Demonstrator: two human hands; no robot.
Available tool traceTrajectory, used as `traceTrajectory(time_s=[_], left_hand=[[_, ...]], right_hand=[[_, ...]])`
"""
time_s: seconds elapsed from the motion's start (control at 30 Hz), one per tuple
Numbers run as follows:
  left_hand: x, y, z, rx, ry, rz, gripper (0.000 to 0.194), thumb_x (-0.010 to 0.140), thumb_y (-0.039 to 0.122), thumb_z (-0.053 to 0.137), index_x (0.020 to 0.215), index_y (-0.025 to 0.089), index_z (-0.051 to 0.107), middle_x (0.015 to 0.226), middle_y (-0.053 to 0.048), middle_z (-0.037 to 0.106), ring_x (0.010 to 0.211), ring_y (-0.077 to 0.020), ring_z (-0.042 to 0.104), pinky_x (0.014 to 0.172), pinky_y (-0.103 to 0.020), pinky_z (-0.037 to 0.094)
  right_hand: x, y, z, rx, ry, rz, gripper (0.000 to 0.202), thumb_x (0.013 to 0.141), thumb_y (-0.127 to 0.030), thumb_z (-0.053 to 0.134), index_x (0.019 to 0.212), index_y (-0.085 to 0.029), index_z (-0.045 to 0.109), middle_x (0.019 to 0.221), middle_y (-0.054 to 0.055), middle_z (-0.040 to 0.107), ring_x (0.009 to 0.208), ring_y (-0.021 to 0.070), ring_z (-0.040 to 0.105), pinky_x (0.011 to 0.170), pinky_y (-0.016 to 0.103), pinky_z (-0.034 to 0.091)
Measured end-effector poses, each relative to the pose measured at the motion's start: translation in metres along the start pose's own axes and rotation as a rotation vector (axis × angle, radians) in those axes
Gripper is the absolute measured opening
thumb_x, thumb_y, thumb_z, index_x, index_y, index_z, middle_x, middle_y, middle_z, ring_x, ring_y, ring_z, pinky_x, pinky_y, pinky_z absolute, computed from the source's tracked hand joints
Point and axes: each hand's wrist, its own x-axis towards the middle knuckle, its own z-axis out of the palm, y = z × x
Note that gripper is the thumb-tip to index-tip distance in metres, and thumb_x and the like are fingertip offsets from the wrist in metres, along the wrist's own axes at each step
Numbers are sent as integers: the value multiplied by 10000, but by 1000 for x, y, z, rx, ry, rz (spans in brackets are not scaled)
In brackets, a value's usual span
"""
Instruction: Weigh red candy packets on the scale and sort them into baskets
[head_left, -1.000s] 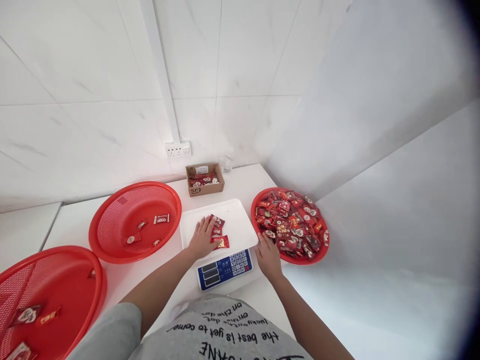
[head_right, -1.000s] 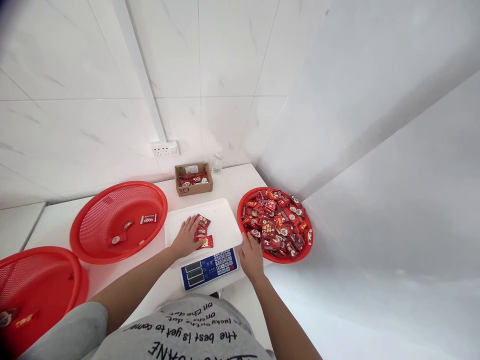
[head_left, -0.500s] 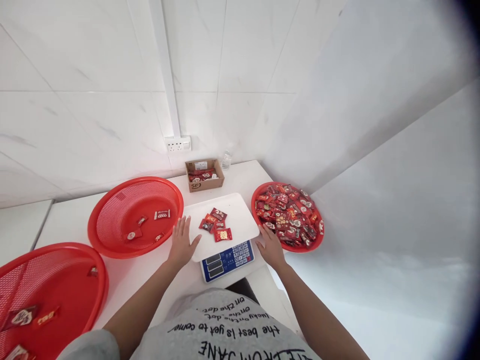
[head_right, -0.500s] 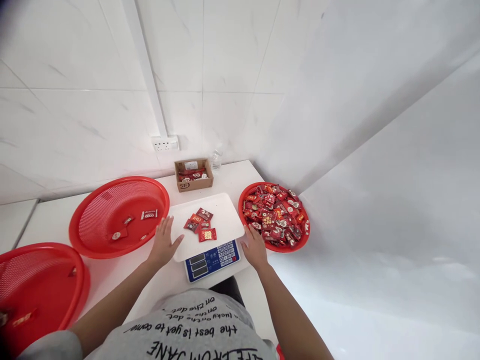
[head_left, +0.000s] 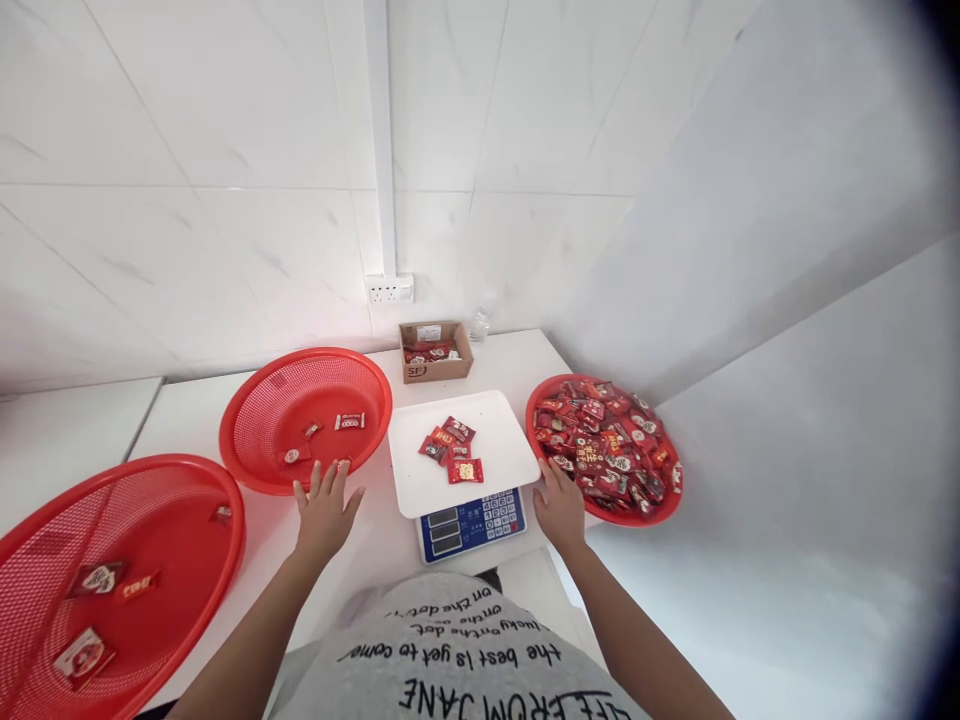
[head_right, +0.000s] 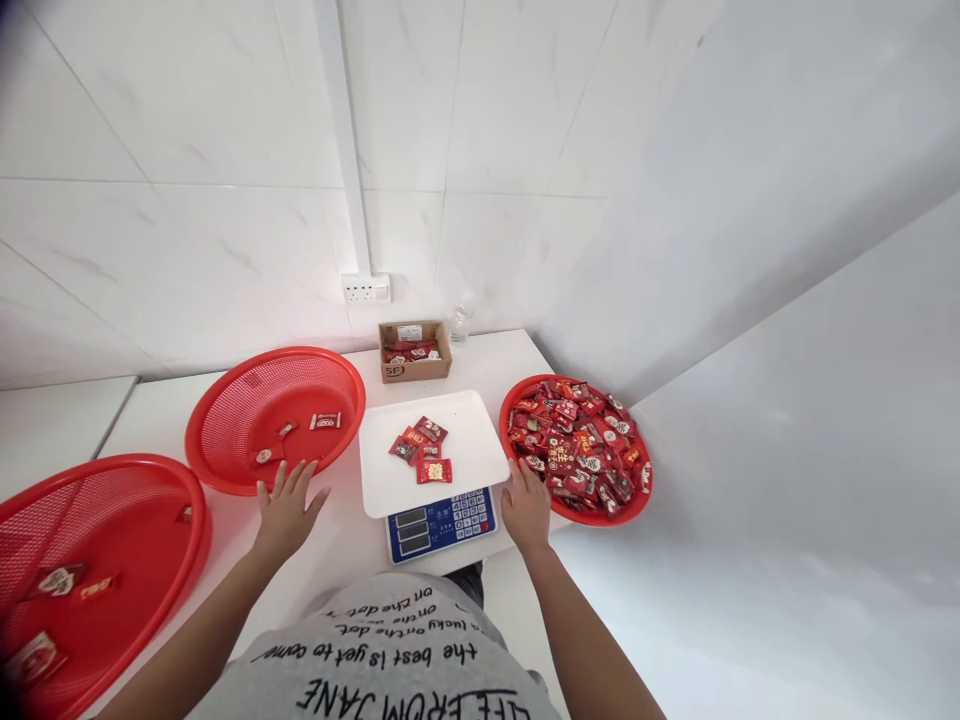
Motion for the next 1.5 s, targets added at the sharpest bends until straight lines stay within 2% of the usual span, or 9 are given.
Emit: traceTrajectory(time_s=[0.1, 0.2, 0.4, 0.53, 0.63, 0.97, 1.5], left_hand=[[5, 9, 2, 4, -9, -8, 519, 870, 424, 360, 1311, 160, 433, 1357, -130, 456, 1344, -328, 211, 1036, -616, 124], [11, 9, 2, 2, 6, 53, 504, 868, 431, 373, 1294, 173, 450, 1301, -126, 514, 1324, -309, 272, 1050, -582, 133], [18, -12, -2, -3, 91, 153, 468, 865, 466, 367, 1187, 172, 540, 1162, -125, 614, 1196, -272, 459, 1062, -506, 178], [19, -25, -8, -15, 66, 144, 449, 870, 463, 340, 1111, 180, 591, 1111, -124, 641, 1144, -266, 508, 1047, -488, 223], [16, -26, -14, -23, 32, 129, 440, 862, 466, 345, 1098, 194, 599, 1093, -111, 652, 1095, -263, 542, 1042, -490, 234], [10, -9, -18, -9, -37, 83, 422, 861, 440, 367, 1138, 192, 566, 1095, -109, 645, 1053, -262, 561, 1028, -509, 242], [12, 0, -13, 29, -74, 75, 406, 859, 365, 378, 1180, 179, 540, 1140, -137, 628, 1052, -270, 564, 1003, -520, 262]], right_hand=[[-1, 0, 1, -13, 7, -16, 498, 796, -230, 399, 1294, -214, 422, 1309, 95, 478, 1132, 252, 467, 933, 423, 370], [-2, 0, 2, -30, 21, -22, 492, 800, -226, 394, 1291, -203, 424, 1312, 100, 477, 1133, 253, 464, 934, 422, 366], [-3, 0, 2, -27, 37, -45, 506, 815, -226, 369, 1321, -207, 391, 1321, 105, 464, 1152, 255, 446, 959, 433, 340], [-3, -1, 1, -22, 18, -24, 497, 814, -228, 365, 1309, -202, 405, 1307, 106, 476, 1148, 253, 450, 961, 430, 337], [-3, -3, 0, -23, 22, -14, 497, 812, -232, 365, 1307, -209, 405, 1305, 104, 478, 1133, 256, 460, 955, 436, 338], [-3, -3, -2, -37, 21, -35, 485, 808, -227, 372, 1290, -194, 422, 1289, 109, 489, 1116, 263, 467, 941, 437, 341], [-4, -3, 0, -44, 15, -12, 504, 811, -234, 356, 1314, -224, 389, 1301, 97, 477, 1115, 272, 468, 952, 452, 336]])
